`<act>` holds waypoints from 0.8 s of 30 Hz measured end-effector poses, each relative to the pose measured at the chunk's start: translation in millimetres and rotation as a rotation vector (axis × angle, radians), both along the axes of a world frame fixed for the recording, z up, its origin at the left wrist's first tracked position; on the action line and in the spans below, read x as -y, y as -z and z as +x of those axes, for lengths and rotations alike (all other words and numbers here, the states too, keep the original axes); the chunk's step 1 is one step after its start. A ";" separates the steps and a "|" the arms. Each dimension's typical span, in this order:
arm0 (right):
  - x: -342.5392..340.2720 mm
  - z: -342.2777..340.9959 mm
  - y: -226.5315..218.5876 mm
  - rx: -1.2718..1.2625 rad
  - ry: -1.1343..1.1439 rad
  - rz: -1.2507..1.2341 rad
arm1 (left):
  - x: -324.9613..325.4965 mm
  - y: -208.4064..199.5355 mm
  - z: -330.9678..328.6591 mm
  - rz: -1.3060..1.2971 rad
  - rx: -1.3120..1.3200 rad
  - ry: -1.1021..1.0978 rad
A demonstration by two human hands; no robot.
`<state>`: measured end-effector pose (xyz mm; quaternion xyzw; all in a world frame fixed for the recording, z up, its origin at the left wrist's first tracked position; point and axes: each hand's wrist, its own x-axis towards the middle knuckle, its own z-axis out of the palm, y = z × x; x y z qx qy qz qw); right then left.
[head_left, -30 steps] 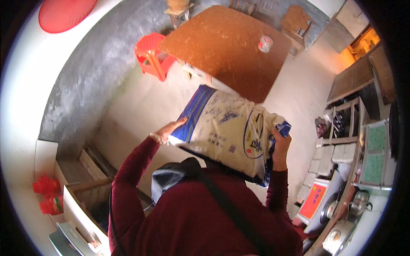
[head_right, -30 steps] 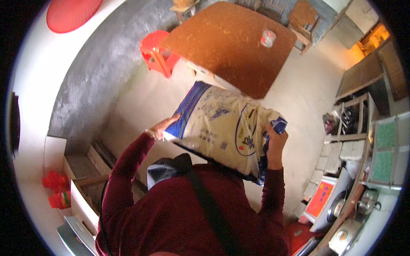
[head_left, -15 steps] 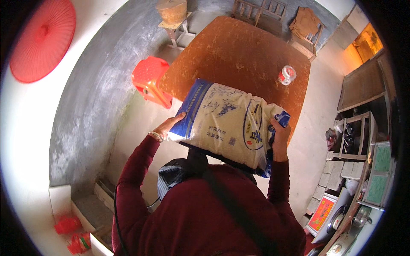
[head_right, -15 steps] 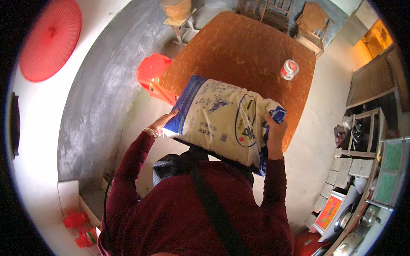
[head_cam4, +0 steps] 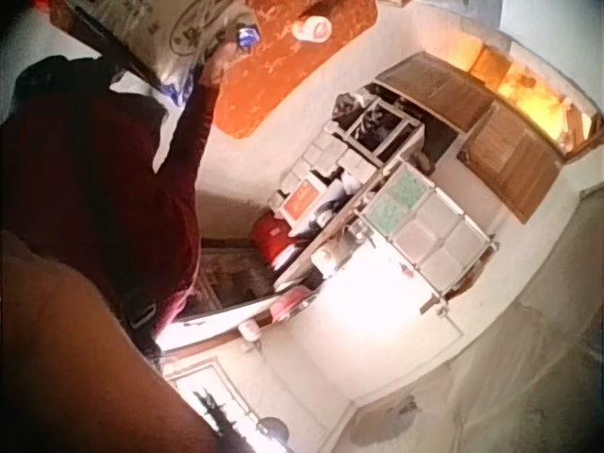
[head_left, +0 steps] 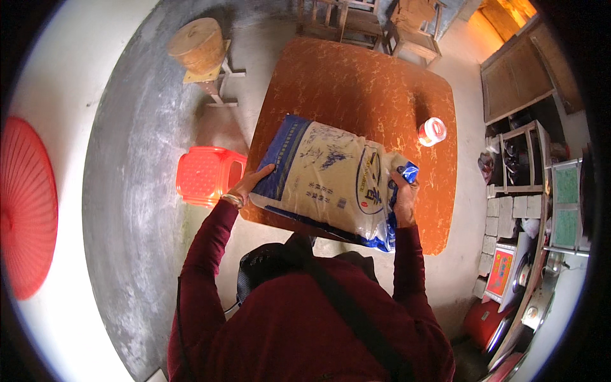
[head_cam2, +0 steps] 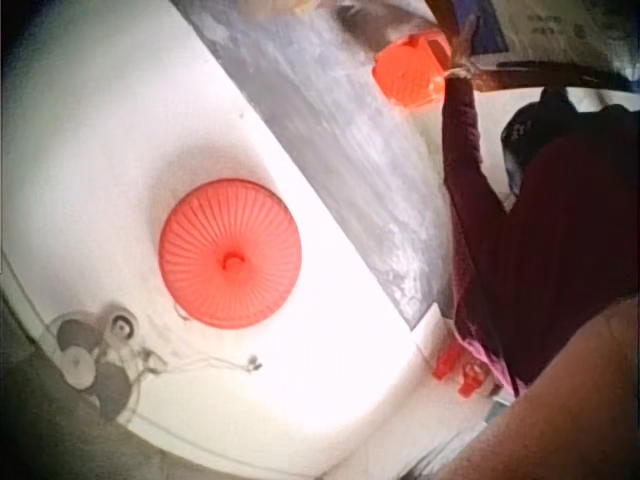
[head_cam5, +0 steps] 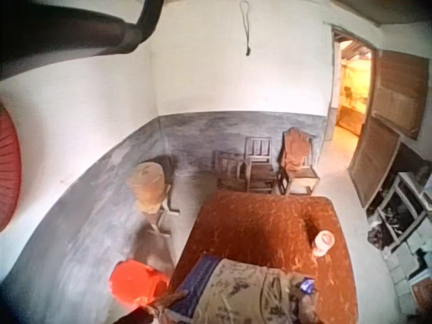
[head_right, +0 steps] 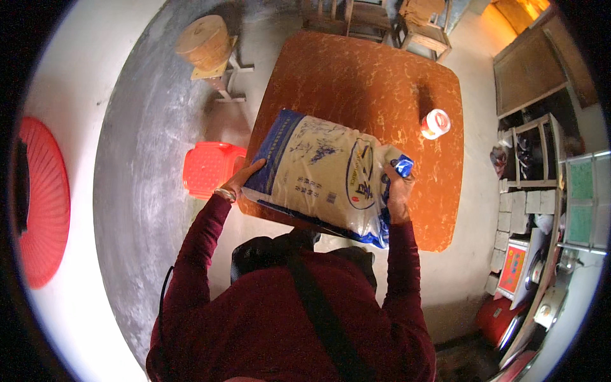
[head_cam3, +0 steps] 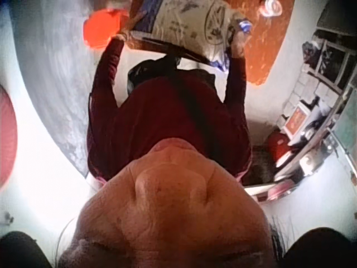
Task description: The person wipes a kitchen countertop with a cloth, moving various items like a cup rack, jars, and a large bag of rice to clean underneath them. They also wipe the top of a rice cooker and a metal basin before walking out of the room.
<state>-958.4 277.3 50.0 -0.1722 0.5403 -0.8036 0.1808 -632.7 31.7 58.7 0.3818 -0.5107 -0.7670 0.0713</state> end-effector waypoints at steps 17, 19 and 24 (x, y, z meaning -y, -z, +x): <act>-8.3 -34.6 59.7 0.056 0.044 0.222 | 27.3 24.1 -13.2 -0.232 0.067 0.074; -11.2 -46.2 69.6 -0.101 0.136 0.325 | 24.5 7.0 -29.8 -0.376 0.089 0.079; -33.2 -58.4 77.4 -0.278 0.549 0.720 | 36.3 18.3 -58.9 -0.872 0.075 -0.221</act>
